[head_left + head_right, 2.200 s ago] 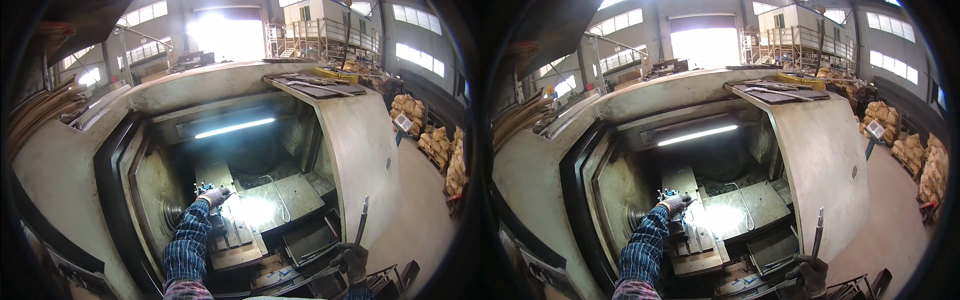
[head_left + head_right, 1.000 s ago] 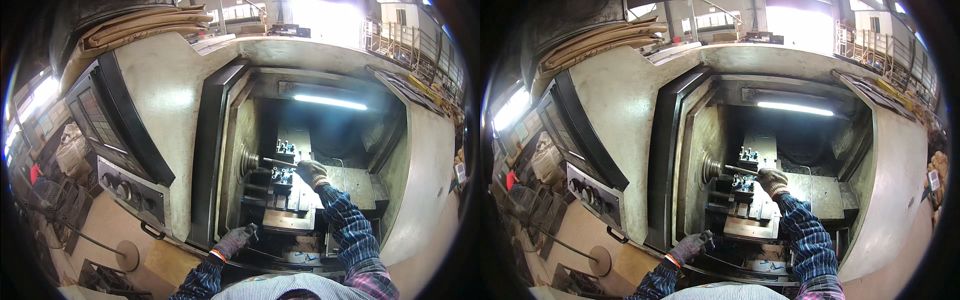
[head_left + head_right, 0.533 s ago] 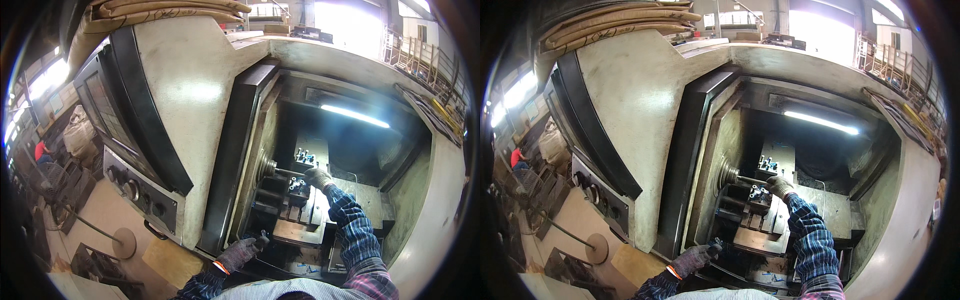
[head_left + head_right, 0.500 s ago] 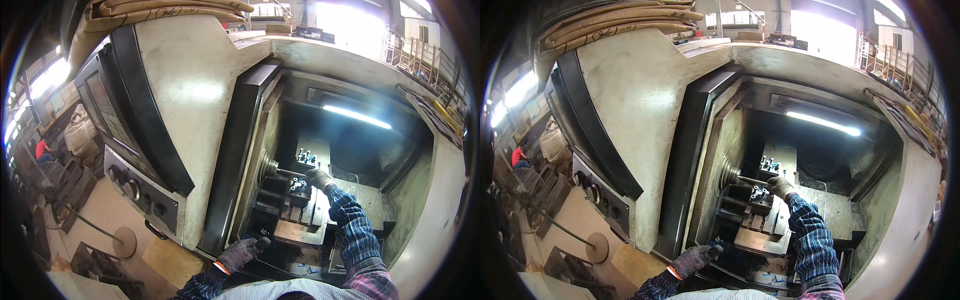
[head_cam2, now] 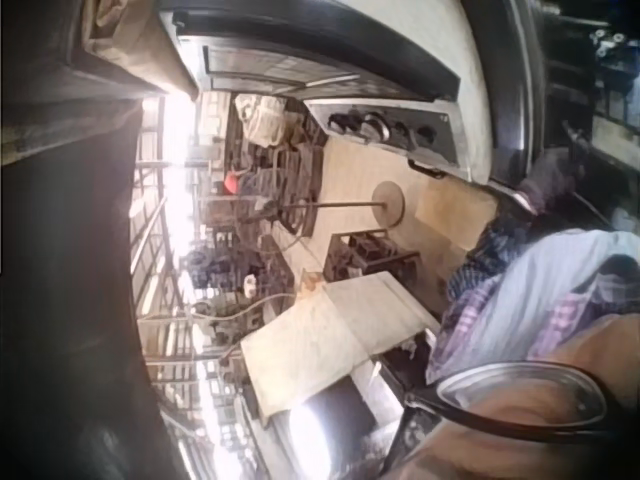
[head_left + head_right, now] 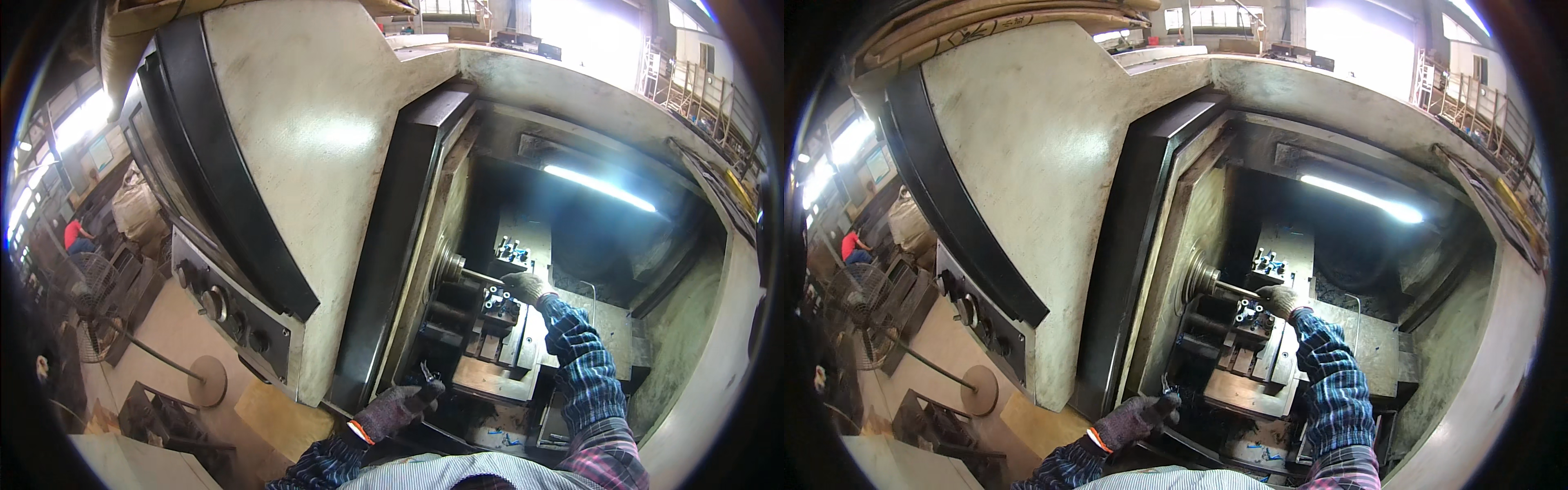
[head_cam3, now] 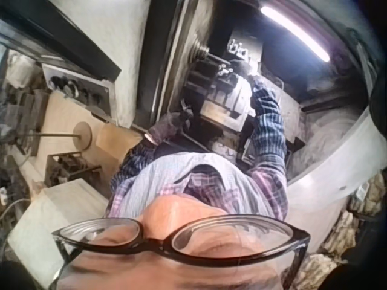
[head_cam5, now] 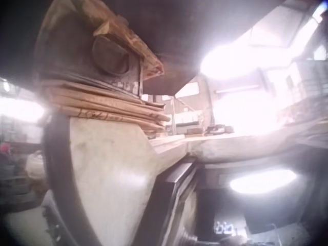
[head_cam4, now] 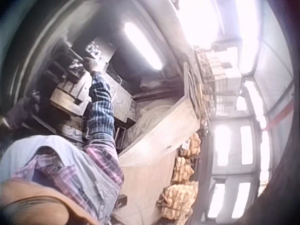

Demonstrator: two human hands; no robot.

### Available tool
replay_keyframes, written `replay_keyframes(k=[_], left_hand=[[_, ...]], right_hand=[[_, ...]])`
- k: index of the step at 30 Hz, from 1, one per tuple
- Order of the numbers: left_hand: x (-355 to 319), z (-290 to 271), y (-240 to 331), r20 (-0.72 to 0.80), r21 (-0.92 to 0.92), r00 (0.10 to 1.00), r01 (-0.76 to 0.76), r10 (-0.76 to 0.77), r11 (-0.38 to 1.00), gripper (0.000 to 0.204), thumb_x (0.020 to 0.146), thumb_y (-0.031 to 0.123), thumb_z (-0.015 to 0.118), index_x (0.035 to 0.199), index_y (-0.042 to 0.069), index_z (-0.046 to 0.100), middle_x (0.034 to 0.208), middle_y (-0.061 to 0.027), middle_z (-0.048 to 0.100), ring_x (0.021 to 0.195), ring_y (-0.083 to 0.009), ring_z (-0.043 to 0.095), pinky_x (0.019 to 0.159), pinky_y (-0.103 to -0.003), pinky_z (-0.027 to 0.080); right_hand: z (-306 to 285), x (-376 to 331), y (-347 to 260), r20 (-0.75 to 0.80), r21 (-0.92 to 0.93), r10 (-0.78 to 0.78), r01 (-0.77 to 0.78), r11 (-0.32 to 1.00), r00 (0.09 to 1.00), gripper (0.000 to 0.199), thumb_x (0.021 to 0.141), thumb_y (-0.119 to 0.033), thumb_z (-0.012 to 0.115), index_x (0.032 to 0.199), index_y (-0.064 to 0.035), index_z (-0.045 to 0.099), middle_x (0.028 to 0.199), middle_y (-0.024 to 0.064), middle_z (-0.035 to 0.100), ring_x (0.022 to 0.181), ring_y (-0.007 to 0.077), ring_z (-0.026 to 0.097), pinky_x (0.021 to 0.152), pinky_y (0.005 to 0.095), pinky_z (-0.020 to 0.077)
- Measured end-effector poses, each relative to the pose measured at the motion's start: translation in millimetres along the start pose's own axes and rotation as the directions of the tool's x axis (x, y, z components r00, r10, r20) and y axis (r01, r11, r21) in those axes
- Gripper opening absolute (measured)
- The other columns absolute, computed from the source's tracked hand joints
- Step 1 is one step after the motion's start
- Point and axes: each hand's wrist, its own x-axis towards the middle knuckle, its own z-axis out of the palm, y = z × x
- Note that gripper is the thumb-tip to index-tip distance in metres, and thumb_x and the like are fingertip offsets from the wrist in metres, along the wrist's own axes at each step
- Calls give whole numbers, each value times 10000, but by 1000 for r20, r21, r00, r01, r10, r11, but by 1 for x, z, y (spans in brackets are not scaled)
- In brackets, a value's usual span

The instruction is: The person operates a CNC lathe in a workshop, repeatedly loading metal rods into the chuck, closing the door, and starting the machine. After each cycle, the person removes the finished metal parts and places them into a collection bin.

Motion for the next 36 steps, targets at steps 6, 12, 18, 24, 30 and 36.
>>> replay_keyframes(k=[6,12,18,24,30,36], left_hand=[[37,9,-41,91,497,761,-594,643,633,693,940,126,623,1571,166,338,1214,-176,612,1101,-364,637,949,-444,539],[-13,14,-5,-76,558,925,-269,371,785,418,1054,278,597,1392,34,581,1198,-103,694,1065,-203,698,970,-326,531],[-95,-13,-27,-476,-262,723,-660,501,704,518,1007,254,654,1372,-95,539,1153,-208,683,955,-186,705,763,-275,584],[-143,-53,-47,-973,-117,182,-918,143,378,366,947,124,684,1287,-1,634,1193,-169,673,941,-211,671,642,-293,558],[-116,-104,-27,-686,680,-477,-153,549,717,366,919,79,667,1285,96,666,1311,-144,638,1148,-313,655,884,-373,586],[-104,-93,-16,-735,552,-515,-75,441,831,397,888,215,719,1271,120,686,1228,-108,712,1080,-330,687,872,-397,586]], right_hand=[[-22,-11,-10,86,-350,318,-270,897,944,485,990,-508,554,1142,-95,758,1077,123,759,1036,297,722,926,433,564],[-43,-31,-8,186,238,393,-429,871,901,347,964,-383,668,1045,-62,771,829,28,773,671,112,688,623,271,569],[-31,-38,1,77,561,344,-326,761,936,327,985,-323,668,1097,-27,751,854,71,756,678,115,672,601,267,542],[8,-17,25,108,821,222,-213,530,969,348,1006,-321,673,1183,-24,709,851,30,707,650,101,623,556,256,510],[-12,29,-44,172,566,13,-110,817,985,577,974,-482,666,1297,-4,660,1007,81,730,870,184,682,748,328,554],[-2,35,-100,5,-50,-65,66,997,998,781,801,-545,772,1392,-113,501,1012,246,727,946,443,703,793,518,555]])
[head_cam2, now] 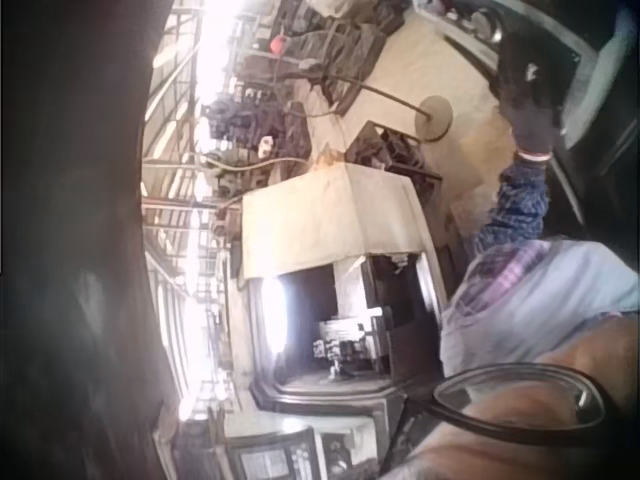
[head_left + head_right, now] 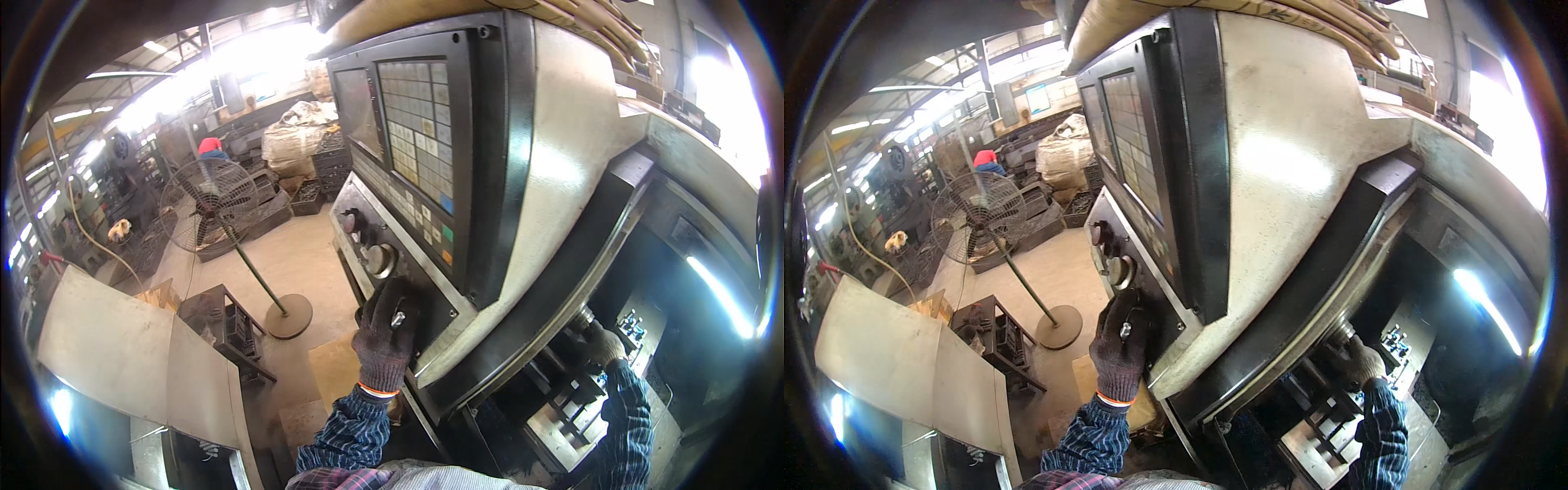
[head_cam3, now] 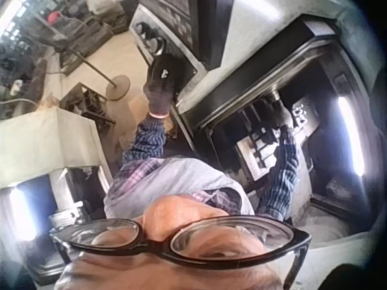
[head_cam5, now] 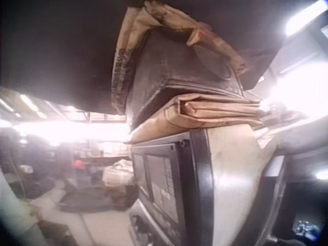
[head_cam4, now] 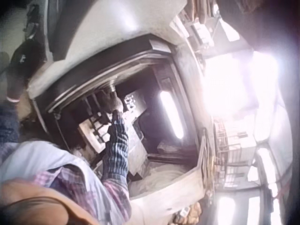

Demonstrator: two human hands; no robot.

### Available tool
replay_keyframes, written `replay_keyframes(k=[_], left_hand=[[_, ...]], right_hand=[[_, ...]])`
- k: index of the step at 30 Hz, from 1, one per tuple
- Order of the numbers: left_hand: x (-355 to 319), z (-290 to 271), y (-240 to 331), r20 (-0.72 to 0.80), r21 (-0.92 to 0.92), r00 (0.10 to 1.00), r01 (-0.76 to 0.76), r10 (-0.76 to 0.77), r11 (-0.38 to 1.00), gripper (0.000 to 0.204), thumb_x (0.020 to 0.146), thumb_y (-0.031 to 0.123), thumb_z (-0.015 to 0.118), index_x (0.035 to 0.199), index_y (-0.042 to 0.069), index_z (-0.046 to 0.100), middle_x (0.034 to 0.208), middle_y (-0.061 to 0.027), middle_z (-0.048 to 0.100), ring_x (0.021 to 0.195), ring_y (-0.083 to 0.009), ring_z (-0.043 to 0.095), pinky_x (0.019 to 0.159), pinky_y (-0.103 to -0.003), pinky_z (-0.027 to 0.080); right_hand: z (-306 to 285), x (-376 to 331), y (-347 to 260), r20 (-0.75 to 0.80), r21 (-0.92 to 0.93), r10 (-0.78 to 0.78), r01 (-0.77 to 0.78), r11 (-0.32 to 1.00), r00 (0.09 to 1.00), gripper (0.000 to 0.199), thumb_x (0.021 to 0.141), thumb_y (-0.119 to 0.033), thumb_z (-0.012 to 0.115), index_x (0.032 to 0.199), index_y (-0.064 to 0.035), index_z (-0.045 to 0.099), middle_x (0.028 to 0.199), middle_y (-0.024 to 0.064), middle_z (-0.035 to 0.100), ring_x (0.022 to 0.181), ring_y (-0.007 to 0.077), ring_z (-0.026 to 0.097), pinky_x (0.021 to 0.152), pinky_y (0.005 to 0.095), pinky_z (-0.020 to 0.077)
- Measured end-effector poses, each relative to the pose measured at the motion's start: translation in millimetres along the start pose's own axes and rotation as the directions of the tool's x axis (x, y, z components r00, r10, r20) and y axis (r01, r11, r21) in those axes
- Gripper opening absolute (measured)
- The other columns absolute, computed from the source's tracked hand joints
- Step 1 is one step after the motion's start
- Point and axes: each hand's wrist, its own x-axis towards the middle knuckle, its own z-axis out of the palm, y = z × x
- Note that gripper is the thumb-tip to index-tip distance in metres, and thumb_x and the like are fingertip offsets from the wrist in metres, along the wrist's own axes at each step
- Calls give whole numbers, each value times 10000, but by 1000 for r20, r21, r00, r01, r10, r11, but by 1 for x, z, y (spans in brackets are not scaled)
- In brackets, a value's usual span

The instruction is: The person operates a CNC lathe in a workshop, repeatedly loading metal rods into the chuck, closing the door, and starting the machine. After each cycle, the person removes the finished metal parts and places them into a collection bin.

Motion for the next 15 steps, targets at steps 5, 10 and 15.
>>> replay_keyframes(k=[5,10,15], left_hand=[[7,-3,0,4,75,1000,-19,18,997,361,891,209,718,1236,105,695,1192,-101,723,1057,-333,693,839,-398,589],[10,-7,-8,64,271,931,-364,360,891,284,918,72,692,1191,-5,681,1172,-182,721,1007,-365,712,827,-414,590],[-16,-12,14,-30,-13,984,-175,175,984,225,932,150,705,1144,76,709,1101,-158,731,953,-364,728,783,-428,605]], right_hand=[[9,0,3,-107,8,-40,41,999,993,749,777,-461,820,1365,-112,516,982,240,730,936,431,707,786,516,556],[10,-2,0,-109,12,29,-28,1000,994,770,777,-479,815,1375,-110,500,984,239,731,945,428,706,800,513,558],[18,1,1,-205,1,290,-296,955,935,814,765,-573,792,1355,-97,498,975,235,734,954,412,712,797,507,558]])
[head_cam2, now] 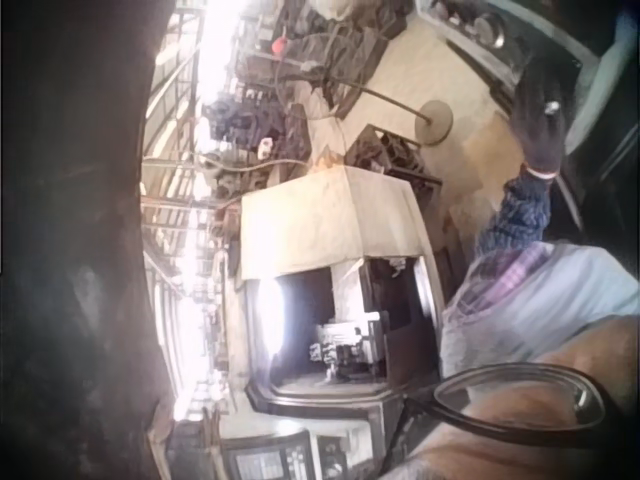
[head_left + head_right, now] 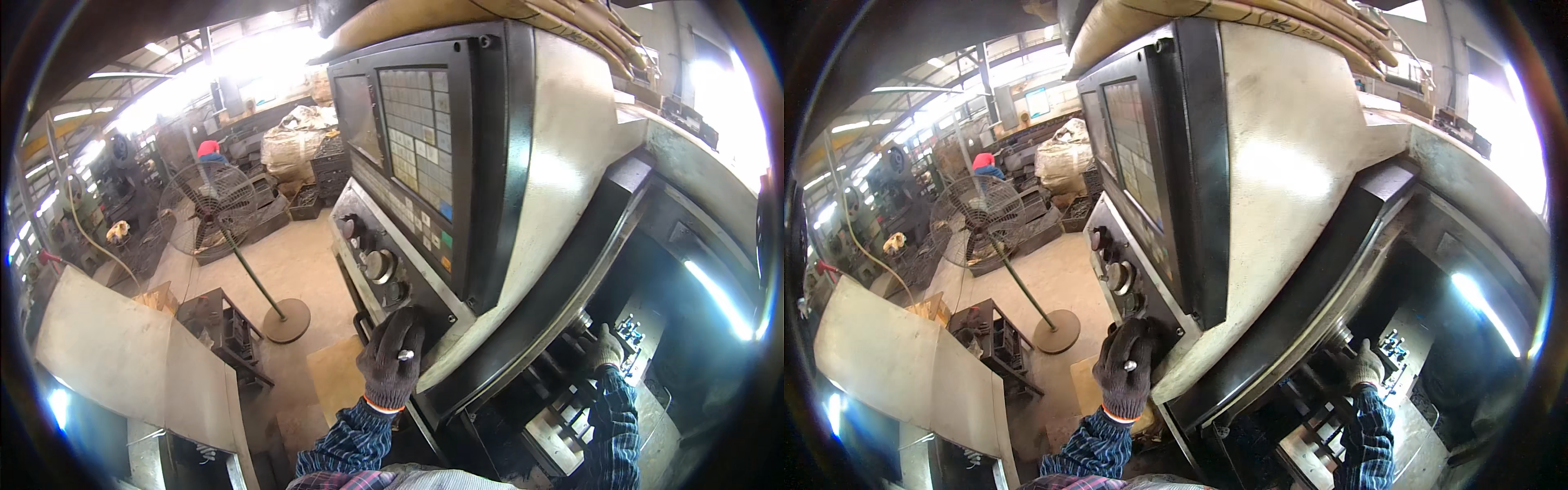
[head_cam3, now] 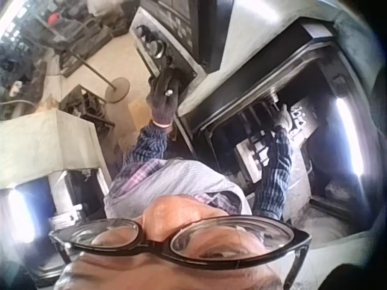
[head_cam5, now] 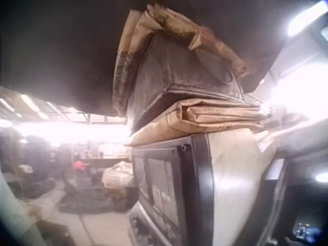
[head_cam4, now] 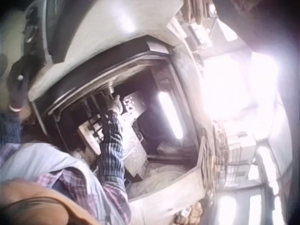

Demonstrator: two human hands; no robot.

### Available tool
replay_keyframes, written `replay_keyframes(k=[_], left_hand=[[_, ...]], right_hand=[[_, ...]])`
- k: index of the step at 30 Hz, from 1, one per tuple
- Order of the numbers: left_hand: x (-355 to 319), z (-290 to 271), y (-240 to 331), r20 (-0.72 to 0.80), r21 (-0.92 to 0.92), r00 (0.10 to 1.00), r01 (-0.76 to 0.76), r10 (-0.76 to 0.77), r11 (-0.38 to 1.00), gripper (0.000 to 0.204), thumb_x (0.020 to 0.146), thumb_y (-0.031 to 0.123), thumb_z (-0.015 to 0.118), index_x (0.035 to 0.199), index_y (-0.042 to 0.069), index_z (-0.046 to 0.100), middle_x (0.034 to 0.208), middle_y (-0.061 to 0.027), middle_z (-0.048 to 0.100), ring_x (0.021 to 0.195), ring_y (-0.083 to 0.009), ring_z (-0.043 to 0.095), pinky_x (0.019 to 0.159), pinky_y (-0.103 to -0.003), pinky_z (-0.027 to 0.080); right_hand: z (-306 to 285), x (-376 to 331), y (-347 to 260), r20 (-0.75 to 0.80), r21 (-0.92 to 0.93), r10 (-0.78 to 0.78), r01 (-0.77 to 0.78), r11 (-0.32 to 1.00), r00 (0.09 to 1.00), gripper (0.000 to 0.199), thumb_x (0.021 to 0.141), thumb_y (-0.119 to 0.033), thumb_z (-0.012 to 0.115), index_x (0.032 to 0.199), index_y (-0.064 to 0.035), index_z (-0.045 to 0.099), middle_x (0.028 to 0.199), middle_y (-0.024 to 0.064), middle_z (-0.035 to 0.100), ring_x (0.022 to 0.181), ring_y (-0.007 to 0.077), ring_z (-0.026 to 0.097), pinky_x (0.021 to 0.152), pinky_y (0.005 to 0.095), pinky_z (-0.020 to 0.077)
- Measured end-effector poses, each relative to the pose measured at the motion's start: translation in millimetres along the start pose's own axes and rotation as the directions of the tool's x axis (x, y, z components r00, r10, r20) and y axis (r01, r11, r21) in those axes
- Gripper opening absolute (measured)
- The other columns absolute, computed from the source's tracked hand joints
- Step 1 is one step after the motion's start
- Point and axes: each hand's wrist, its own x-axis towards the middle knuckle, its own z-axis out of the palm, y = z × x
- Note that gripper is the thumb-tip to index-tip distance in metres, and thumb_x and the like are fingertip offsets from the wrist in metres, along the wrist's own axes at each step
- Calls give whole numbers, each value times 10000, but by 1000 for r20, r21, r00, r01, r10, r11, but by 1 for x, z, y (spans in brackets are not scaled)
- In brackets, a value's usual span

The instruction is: The person operates a CNC lathe in a workshop, repeatedly loading metal rods into the chuck, closing the door, and starting the machine. After each cycle, the person removes the finished metal parts and places them into a collection bin.

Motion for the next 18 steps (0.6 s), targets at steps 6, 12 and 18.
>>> replay_keyframes(k=[6,12,18], left_hand=[[-3,2,-4,127,-246,990,86,-55,965,200,949,124,642,1114,28,701,1123,-162,720,1078,-376,682,886,-431,565],[-9,-4,3,108,-350,970,243,-219,905,242,1002,97,552,1160,-49,664,1116,-166,711,1078,-329,634,912,-418,521],[-46,-33,20,940,-308,337,775,-51,-552,407,1055,261,585,1291,-69,614,866,-52,694,723,-106,615,700,-196,462]], right_hand=[[-46,-31,-26,-85,161,105,-91,983,991,696,780,-581,800,1207,-106,522,978,241,723,979,441,702,828,537,531],[-35,-37,-34,-214,310,51,18,950,976,750,934,-494,641,1523,-102,390,1346,242,618,1275,402,577,1047,492,474],[-20,-96,-18,-658,367,-86,418,831,748,692,859,-376,776,1402,-33,518,1323,237,618,1210,409,601,1033,473,493]])
